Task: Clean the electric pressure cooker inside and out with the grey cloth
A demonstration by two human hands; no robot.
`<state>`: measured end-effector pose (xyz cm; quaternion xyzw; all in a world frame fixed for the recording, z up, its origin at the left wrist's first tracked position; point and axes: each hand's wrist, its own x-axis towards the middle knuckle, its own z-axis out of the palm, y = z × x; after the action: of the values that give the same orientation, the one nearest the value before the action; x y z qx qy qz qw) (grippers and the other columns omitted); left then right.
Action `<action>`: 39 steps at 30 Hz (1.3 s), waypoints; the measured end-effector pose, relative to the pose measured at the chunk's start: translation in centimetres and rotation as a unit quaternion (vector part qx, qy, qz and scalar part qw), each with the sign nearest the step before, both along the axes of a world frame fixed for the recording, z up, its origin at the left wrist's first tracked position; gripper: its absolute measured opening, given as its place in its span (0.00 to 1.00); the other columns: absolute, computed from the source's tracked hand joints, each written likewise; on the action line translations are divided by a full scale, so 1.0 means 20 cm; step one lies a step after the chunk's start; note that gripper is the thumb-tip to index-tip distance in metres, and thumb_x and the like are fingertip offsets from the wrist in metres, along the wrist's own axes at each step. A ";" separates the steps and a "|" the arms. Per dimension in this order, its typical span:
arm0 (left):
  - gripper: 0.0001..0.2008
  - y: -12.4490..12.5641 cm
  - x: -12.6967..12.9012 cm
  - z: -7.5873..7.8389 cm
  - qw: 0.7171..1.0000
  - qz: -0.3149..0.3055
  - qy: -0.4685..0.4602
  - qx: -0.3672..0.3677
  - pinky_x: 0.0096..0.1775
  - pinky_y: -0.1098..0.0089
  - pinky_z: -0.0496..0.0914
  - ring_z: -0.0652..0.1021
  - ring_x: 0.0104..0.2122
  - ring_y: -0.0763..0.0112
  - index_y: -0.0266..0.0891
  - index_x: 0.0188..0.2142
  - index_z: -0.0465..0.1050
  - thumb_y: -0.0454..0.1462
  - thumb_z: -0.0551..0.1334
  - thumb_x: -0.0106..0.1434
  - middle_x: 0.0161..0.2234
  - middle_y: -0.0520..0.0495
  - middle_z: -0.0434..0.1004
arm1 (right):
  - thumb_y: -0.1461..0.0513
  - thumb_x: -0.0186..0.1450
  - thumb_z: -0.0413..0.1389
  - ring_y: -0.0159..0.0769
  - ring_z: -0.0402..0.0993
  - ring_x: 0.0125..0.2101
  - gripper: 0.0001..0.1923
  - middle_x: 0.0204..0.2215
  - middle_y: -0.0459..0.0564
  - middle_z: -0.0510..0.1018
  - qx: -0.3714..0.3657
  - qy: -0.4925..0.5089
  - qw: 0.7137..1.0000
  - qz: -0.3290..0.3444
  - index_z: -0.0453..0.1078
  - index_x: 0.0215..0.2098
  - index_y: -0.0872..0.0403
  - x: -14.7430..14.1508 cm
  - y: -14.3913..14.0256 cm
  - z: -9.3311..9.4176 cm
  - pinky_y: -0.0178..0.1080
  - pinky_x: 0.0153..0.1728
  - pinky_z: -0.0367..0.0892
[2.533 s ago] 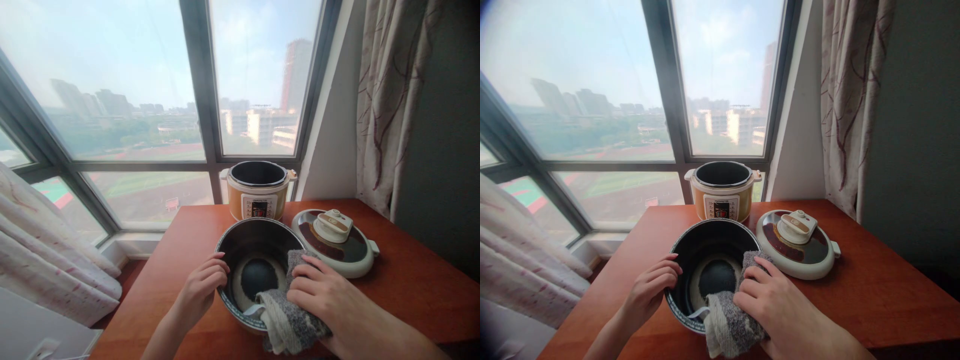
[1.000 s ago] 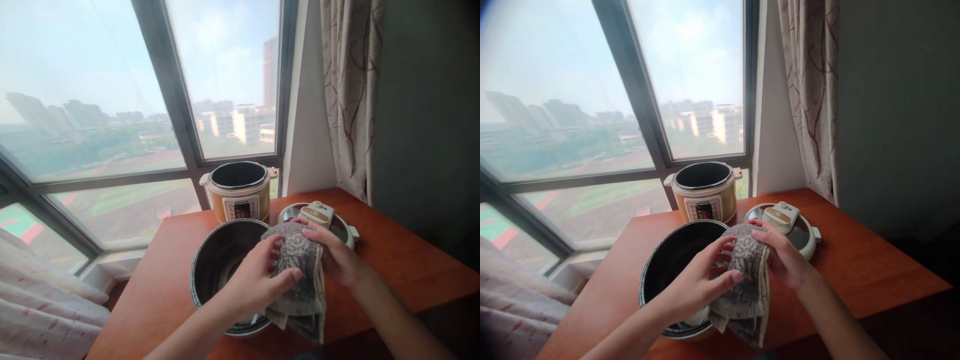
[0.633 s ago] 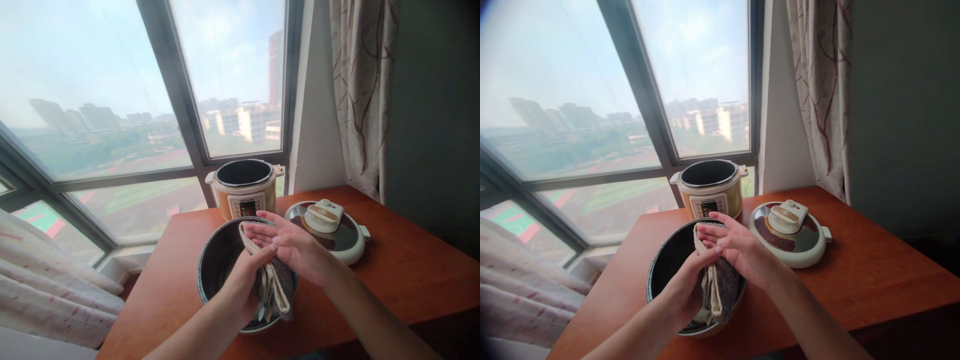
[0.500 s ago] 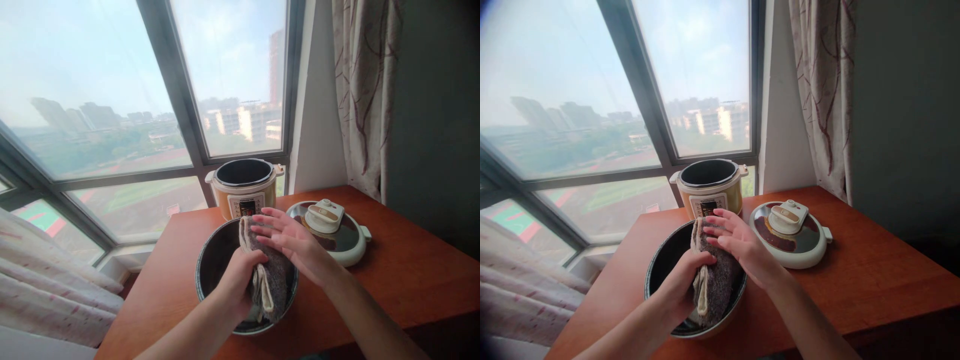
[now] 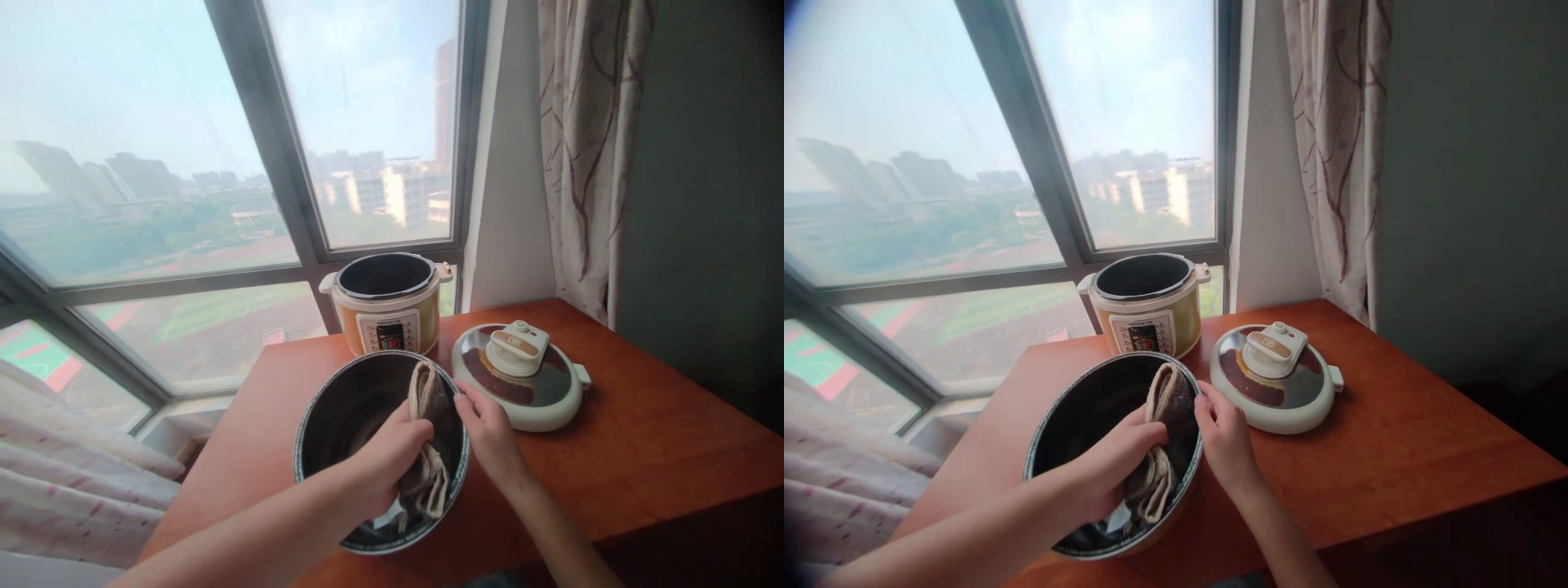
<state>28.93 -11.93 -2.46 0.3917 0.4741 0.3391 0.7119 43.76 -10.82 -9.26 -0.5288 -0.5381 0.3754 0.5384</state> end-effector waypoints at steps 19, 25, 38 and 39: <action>0.31 0.12 0.05 -0.12 0.932 -0.195 0.262 0.160 0.52 0.63 0.70 0.77 0.49 0.58 0.36 0.57 0.66 0.25 0.57 0.52 0.49 0.41 0.77 | 0.52 0.67 0.51 0.47 0.76 0.43 0.24 0.45 0.56 0.82 0.017 0.055 0.998 -0.023 0.76 0.52 0.58 -0.03 0.00 -0.02 0.45 0.49 0.69; 0.27 0.12 -0.19 -0.05 0.753 -0.490 0.347 0.268 0.52 0.65 0.70 0.77 0.48 0.59 0.39 0.47 0.75 0.22 0.57 0.47 0.47 0.48 0.81 | 0.52 0.68 0.49 0.42 0.74 0.34 0.24 0.40 0.54 0.82 0.006 0.009 1.000 -0.016 0.75 0.53 0.58 -0.02 0.00 0.01 0.43 0.43 0.69; 0.19 0.15 -0.25 0.02 0.696 -0.546 0.414 0.214 0.37 0.71 0.71 0.79 0.39 0.62 0.38 0.38 0.77 0.24 0.56 0.50 0.36 0.48 0.82 | 0.51 0.64 0.52 0.41 0.74 0.31 0.24 0.30 0.50 0.81 -0.021 -0.012 0.999 -0.028 0.77 0.48 0.58 0.03 0.03 0.03 0.40 0.33 0.68; 0.19 0.14 -0.21 0.00 0.731 -0.511 0.407 0.197 0.37 0.71 0.72 0.79 0.39 0.62 0.39 0.38 0.77 0.24 0.56 0.49 0.35 0.49 0.82 | 0.50 0.64 0.52 0.42 0.75 0.31 0.24 0.30 0.50 0.81 -0.025 -0.012 0.999 -0.030 0.77 0.48 0.58 0.03 0.03 0.03 0.40 0.33 0.68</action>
<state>24.66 -9.21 -2.39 0.8070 0.3691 -0.1822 0.4234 44.41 -10.20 -8.59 -0.5621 -0.5192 0.3661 0.5296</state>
